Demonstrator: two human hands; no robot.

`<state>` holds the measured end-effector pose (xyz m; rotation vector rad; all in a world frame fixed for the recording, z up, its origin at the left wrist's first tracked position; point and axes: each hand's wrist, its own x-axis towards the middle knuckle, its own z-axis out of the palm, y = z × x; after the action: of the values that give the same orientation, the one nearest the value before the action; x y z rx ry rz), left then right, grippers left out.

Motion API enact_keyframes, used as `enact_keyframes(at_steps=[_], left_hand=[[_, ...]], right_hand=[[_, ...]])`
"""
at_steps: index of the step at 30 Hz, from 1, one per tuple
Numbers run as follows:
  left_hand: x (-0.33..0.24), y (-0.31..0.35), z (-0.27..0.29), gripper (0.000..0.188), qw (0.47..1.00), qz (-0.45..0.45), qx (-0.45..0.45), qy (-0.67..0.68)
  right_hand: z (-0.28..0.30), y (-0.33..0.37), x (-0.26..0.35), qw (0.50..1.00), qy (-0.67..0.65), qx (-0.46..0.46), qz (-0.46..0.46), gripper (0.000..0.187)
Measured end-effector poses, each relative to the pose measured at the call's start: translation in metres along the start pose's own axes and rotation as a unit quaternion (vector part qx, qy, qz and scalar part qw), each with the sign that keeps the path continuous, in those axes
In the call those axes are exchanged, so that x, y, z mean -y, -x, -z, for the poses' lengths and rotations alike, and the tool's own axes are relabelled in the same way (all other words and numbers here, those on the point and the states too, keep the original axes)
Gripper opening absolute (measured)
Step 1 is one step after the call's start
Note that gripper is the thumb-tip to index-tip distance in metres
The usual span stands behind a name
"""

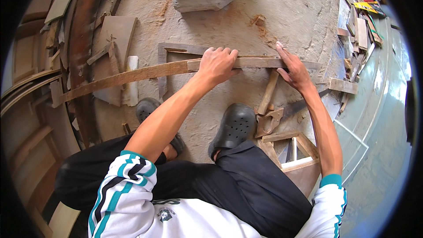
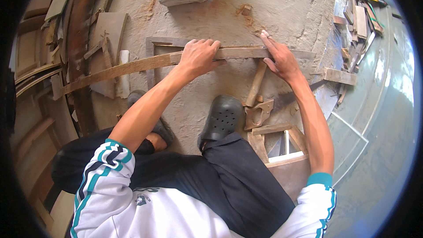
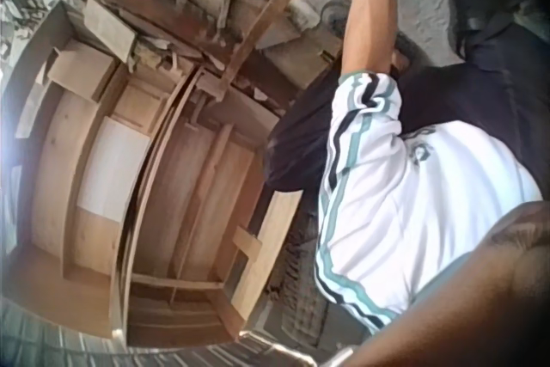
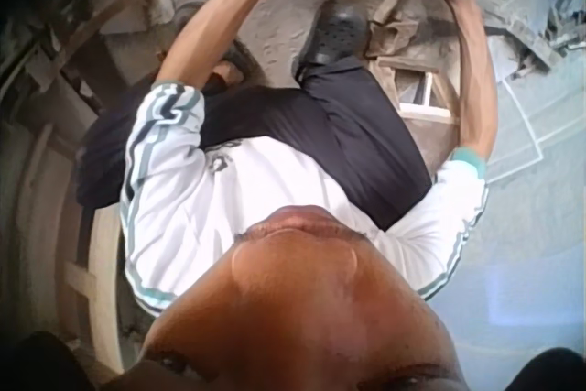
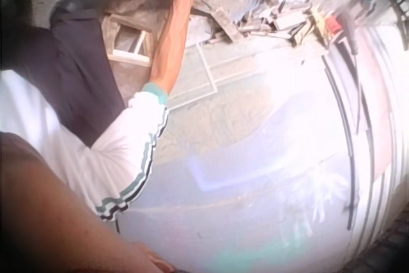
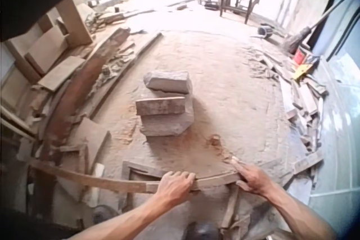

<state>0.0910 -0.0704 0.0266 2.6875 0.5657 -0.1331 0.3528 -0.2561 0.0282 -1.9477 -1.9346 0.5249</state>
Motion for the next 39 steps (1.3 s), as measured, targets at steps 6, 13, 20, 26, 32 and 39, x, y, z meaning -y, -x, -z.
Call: enact_keyframes(at_steps=[6, 13, 20, 26, 32, 39], left_hand=[[0.0, 0.003, -0.002, 0.049, 0.999, 0.025, 0.014, 0.027], [0.004, 0.008, -0.002, 0.049, 0.999, 0.017, 0.0, 0.027], [0.003, 0.008, 0.002, 0.05, 0.999, 0.021, 0.004, 0.037], [0.005, 0.008, -0.003, 0.053, 0.999, 0.019, 0.007, 0.037], [0.006, 0.008, -0.005, 0.052, 0.999, 0.017, 0.001, 0.041], [0.005, 0.008, -0.002, 0.052, 0.998, 0.018, 0.004, 0.062]], right_hand=[[0.0, -0.003, 0.004, 1.0, -0.004, 0.008, 0.001, 0.094], [-0.002, -0.005, 0.004, 1.0, -0.011, 0.005, 0.006, 0.095], [-0.001, -0.004, 0.004, 1.0, -0.013, 0.02, -0.005, 0.096], [0.002, -0.008, 0.01, 1.0, -0.014, 0.013, 0.012, 0.097], [0.003, -0.01, 0.013, 1.0, -0.002, 0.018, 0.008, 0.099], [0.001, -0.009, 0.009, 1.0, 0.013, 0.022, 0.01, 0.099]])
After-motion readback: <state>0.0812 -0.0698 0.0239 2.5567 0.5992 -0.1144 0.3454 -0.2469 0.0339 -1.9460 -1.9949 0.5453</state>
